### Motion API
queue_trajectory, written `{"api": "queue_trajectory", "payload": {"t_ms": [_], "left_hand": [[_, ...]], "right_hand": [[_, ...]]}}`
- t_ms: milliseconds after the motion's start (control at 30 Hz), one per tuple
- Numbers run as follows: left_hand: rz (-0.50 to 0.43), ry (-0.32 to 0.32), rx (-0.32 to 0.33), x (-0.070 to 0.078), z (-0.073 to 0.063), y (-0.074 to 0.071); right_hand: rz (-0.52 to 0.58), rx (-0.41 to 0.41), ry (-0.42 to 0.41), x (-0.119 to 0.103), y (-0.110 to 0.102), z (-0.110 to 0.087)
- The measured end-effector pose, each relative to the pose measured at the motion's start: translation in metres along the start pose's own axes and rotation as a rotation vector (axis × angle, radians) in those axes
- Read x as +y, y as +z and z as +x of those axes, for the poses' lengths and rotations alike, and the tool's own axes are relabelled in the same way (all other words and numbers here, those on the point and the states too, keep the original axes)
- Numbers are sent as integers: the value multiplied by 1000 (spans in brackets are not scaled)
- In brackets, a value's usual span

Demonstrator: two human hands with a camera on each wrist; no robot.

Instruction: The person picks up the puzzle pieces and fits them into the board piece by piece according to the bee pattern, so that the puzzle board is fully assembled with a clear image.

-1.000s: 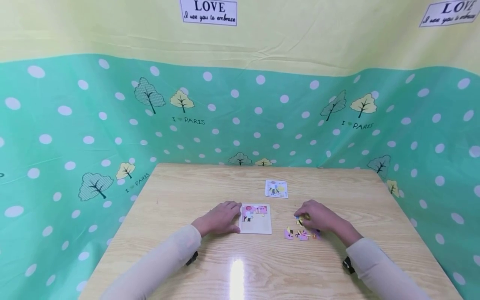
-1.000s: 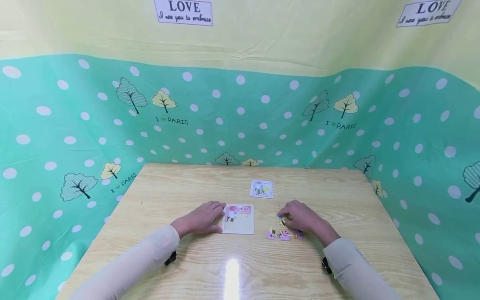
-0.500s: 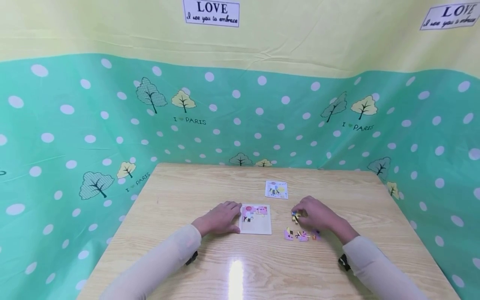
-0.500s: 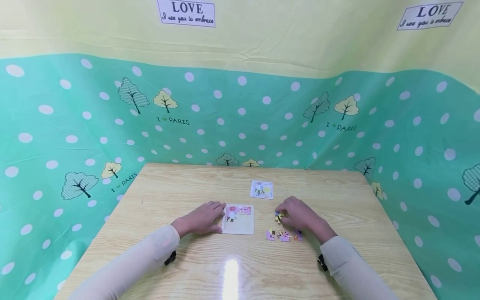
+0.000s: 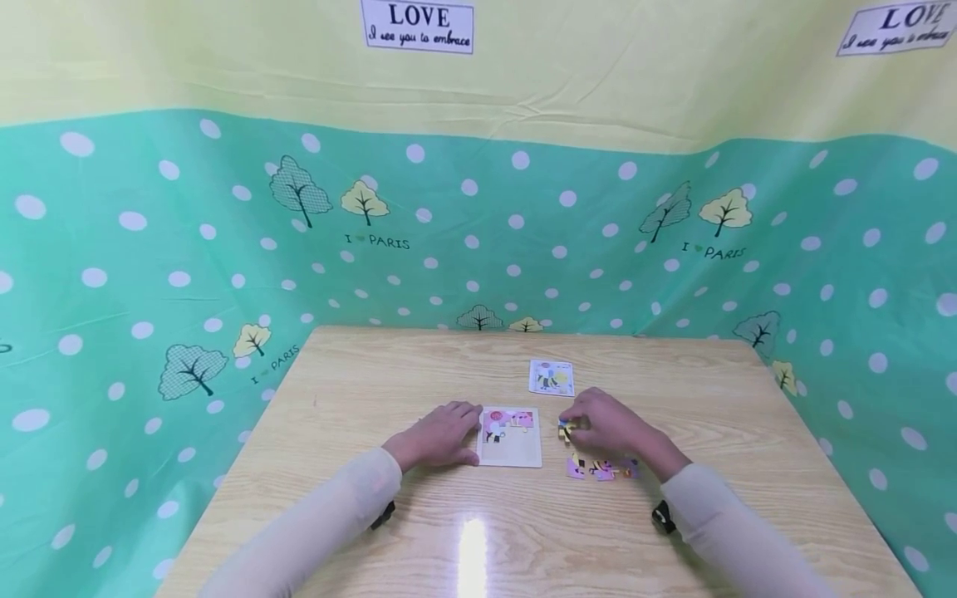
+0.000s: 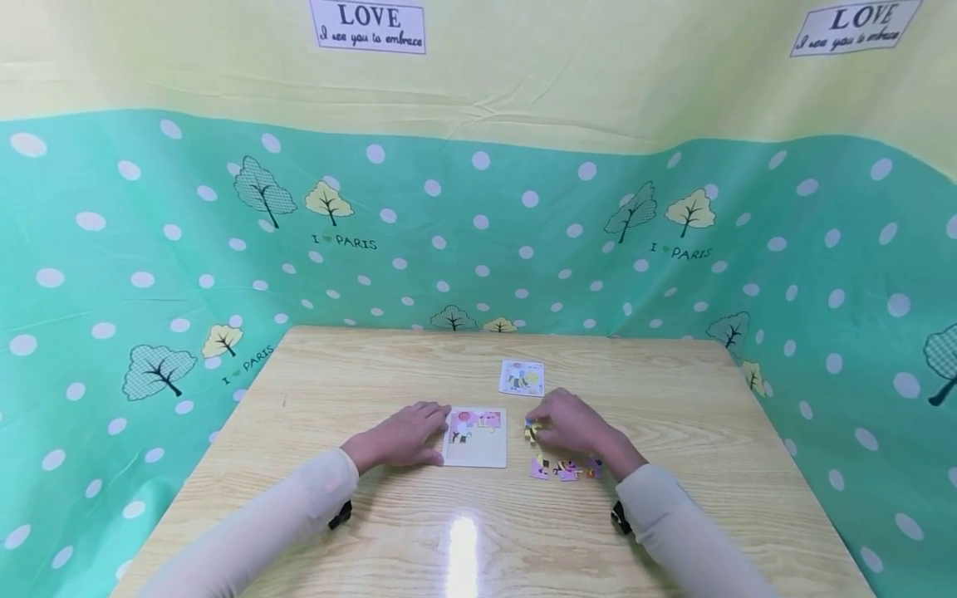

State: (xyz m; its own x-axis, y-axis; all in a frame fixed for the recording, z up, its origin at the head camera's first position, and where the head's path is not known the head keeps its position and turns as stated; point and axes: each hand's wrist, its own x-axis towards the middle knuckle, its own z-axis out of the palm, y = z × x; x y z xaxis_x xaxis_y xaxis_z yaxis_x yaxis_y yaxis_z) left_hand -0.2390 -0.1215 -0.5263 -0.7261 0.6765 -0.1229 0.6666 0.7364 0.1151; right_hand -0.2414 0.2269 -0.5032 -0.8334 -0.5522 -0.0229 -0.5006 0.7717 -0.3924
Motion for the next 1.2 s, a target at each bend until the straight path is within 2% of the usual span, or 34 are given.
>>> {"api": "queue_trajectory", "payload": {"t_ms": [133,367,633,1200], "left_hand": [[-3,-1,3,1,-1,-1],[-5,2,12,2,-2,-3],[-11,2,15,2,-2,-3],[-3,6,31,2,-2,-2]], "right_hand": [[-8,4,-37,-7,4,8],[9,-25,-38,-23,11,21],[-16,-26,-97,-41,18,36],[-86,-70,-113,-64,34,59]]}}
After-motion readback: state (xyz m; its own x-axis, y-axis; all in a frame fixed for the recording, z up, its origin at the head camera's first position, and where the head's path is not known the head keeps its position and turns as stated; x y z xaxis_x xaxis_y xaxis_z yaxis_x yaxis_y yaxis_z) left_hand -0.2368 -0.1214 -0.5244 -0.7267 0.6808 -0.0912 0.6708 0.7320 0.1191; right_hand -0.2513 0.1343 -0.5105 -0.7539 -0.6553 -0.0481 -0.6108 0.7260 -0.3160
